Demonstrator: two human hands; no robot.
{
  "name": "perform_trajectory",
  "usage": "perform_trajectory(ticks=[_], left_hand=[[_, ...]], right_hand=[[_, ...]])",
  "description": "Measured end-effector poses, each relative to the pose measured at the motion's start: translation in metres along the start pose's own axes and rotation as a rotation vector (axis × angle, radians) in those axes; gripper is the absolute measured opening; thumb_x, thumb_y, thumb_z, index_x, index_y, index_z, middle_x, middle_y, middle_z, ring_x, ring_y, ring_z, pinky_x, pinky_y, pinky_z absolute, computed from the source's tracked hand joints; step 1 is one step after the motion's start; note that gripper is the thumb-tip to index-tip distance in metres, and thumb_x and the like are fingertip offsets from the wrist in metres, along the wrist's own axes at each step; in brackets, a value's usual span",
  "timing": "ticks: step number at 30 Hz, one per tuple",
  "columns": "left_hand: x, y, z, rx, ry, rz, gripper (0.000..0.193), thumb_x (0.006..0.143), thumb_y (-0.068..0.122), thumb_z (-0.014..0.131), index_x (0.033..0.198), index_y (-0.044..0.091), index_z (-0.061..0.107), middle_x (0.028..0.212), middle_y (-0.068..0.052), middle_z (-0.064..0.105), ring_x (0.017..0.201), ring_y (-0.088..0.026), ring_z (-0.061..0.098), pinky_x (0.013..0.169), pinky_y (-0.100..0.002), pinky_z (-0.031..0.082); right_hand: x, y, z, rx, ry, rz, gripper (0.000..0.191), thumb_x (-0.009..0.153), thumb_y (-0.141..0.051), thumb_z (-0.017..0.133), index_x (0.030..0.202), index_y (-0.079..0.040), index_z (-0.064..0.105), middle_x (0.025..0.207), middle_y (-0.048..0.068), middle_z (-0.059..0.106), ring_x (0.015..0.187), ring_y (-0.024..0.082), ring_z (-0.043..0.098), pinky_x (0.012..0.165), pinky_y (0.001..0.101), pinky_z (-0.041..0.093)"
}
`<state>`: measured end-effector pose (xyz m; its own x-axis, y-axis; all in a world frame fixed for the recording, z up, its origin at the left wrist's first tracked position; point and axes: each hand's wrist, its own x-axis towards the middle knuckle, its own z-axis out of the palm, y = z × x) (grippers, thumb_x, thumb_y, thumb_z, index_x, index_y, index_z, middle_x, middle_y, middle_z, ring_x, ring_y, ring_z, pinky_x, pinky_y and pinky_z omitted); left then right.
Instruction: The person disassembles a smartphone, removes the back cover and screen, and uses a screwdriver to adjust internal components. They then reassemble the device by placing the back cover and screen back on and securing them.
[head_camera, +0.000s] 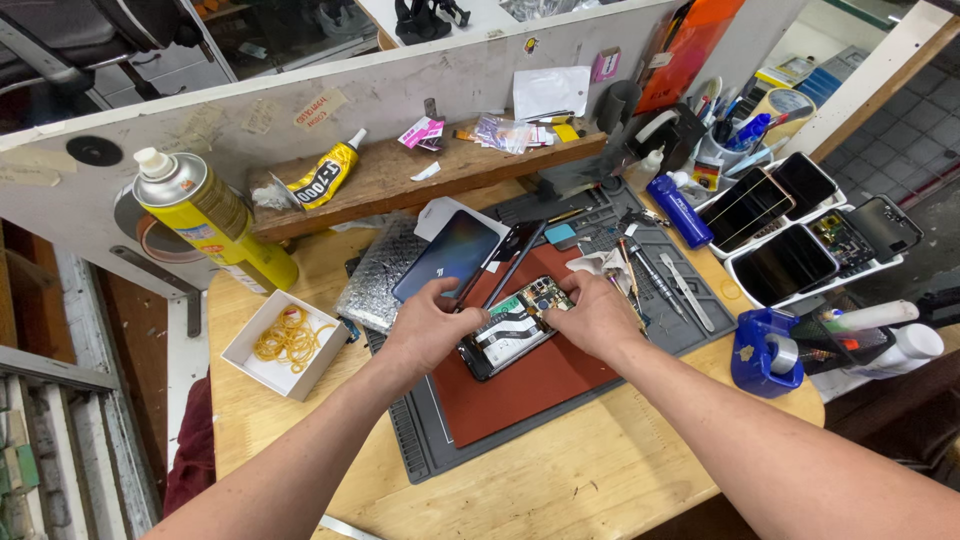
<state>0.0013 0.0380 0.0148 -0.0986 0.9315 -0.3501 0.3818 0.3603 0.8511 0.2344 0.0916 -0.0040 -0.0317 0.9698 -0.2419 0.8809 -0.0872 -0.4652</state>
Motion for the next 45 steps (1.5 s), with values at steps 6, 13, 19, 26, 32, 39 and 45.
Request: perform_trajectory(ticks=[6,13,19,26,32,39,45], left_hand=[[-0.001,0.002,0.0,0.017,-0.007,-0.009,0.091,0.068,0.04,0.079,0.146,0.003,0.05,0.117,-0.013,0.072,0.103,-0.02,0.072,0.089,-0.033,0.055],[-0.002,0.001,-0.001,0.023,-0.009,0.001,0.093,0.068,0.042,0.079,0.147,0.002,0.049,0.121,-0.014,0.071,0.106,-0.021,0.071,0.092,-0.033,0.055],[0.0,-0.001,0.001,0.062,-0.007,-0.019,0.094,0.067,0.042,0.079,0.147,0.004,0.048,0.128,-0.014,0.068,0.112,-0.023,0.07,0.096,-0.034,0.054],[-0.02,0.002,0.006,0.321,0.053,0.226,0.089,0.067,0.035,0.082,0.142,-0.001,0.051,0.132,-0.021,0.065,0.123,-0.031,0.064,0.107,-0.039,0.048],[-0.041,0.012,0.011,0.538,0.034,0.233,0.084,0.069,0.029,0.08,0.143,0.005,0.049,0.127,-0.016,0.063,0.124,-0.032,0.054,0.109,-0.041,0.043],[-0.047,0.011,0.015,0.612,0.048,0.375,0.079,0.07,0.026,0.082,0.139,0.004,0.05,0.132,-0.016,0.059,0.127,-0.033,0.05,0.111,-0.043,0.038],[-0.05,0.011,0.017,0.653,0.014,0.303,0.086,0.07,0.028,0.085,0.144,0.007,0.046,0.137,-0.014,0.055,0.13,-0.031,0.047,0.113,-0.042,0.036]], right_hand=[[0.003,-0.003,-0.003,-0.019,-0.026,0.032,0.061,0.074,-0.037,0.084,0.126,-0.01,0.066,0.114,0.009,0.071,0.107,0.023,0.069,0.092,0.038,0.054],[0.003,-0.006,-0.005,-0.018,-0.057,0.056,0.06,0.076,-0.035,0.083,0.127,-0.01,0.065,0.111,0.009,0.073,0.104,0.023,0.07,0.092,0.0382,0.055],[-0.002,-0.003,-0.01,0.001,-0.051,-0.027,0.053,0.079,-0.035,0.082,0.123,-0.01,0.068,0.11,0.009,0.073,0.101,0.024,0.071,0.09,0.0387,0.056],[-0.04,0.018,-0.023,-0.103,0.082,-0.248,0.042,0.083,-0.021,0.075,0.123,-0.01,0.068,0.117,0.01,0.07,0.111,0.03,0.064,0.098,0.0428,0.05],[-0.052,0.03,-0.024,-0.129,0.088,-0.257,0.037,0.087,-0.016,0.068,0.124,-0.011,0.067,0.125,0.009,0.064,0.125,0.029,0.053,0.106,0.0437,0.042],[-0.035,0.03,-0.022,-0.049,0.229,-0.303,0.024,0.098,-0.015,0.06,0.118,-0.007,0.07,0.118,0.014,0.07,0.116,0.034,0.063,0.104,0.043,0.048],[-0.017,0.017,-0.005,0.113,0.116,-0.237,0.034,0.094,-0.011,0.062,0.127,-0.007,0.066,0.118,0.017,0.07,0.108,0.036,0.066,0.095,0.0444,0.051]])
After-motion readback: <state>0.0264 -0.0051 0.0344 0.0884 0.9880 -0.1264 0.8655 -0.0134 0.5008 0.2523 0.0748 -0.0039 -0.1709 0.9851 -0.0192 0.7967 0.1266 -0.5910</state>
